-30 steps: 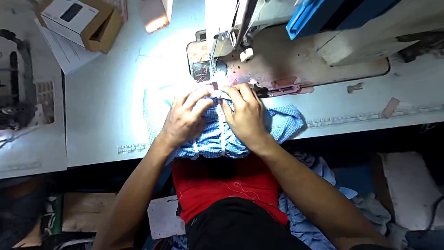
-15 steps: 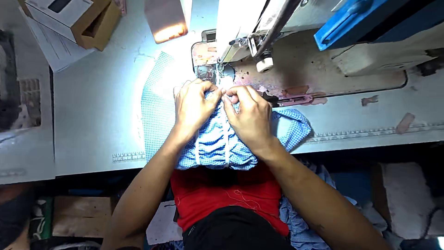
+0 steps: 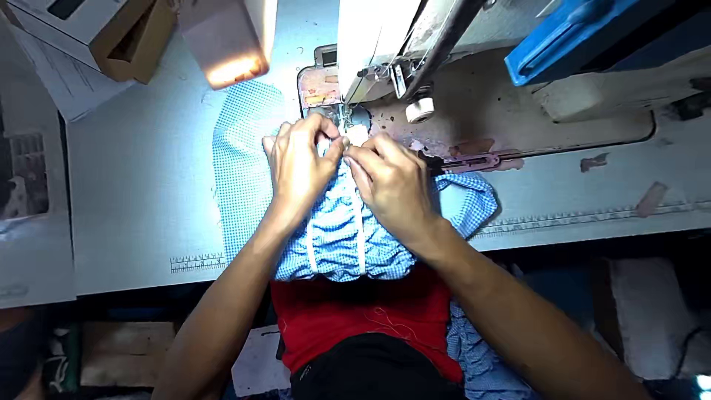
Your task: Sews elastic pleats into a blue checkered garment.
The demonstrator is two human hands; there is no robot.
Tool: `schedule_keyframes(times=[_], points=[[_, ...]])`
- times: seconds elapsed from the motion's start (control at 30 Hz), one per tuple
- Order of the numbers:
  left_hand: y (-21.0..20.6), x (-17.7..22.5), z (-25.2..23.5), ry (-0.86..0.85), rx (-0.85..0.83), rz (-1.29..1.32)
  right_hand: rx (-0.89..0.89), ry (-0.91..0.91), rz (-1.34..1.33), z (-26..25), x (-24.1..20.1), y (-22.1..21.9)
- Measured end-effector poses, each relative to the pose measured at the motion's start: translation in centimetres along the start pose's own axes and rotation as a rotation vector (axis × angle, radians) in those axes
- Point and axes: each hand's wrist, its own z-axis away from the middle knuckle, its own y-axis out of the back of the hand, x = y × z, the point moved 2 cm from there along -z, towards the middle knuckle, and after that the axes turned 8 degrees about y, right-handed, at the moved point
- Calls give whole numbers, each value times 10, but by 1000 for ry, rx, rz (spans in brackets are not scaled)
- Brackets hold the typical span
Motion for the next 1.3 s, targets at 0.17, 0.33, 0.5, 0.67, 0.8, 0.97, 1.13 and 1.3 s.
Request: schedule_keyframes(times=[0.17,0.33,0.5,0.67,0.8,0.97,1.13,1.3], points=[[-3,-2,17,-119,66,7,-13,10,45,9,-4,0],[-8,1,-6,-132,70,21,-17,-5,91,1,-2,-1],[-10,2,-13,-149,75,16,59,-22,146,-10,7,-11],[-9,2,-13,-150,79,8,60,-13,155,-11,8,-11],[-10,2,-13,-153,78,9,61,-9,176,-11,7,-12],[-8,2,-14,-158,78,14,66,3,192,-11,6,-12],[-7,-2,-12,-173,63,27,55,-4,200,-11,6,-12],[-4,-6,-10,-178,72,39,30,-8,124,-13,11,-11]])
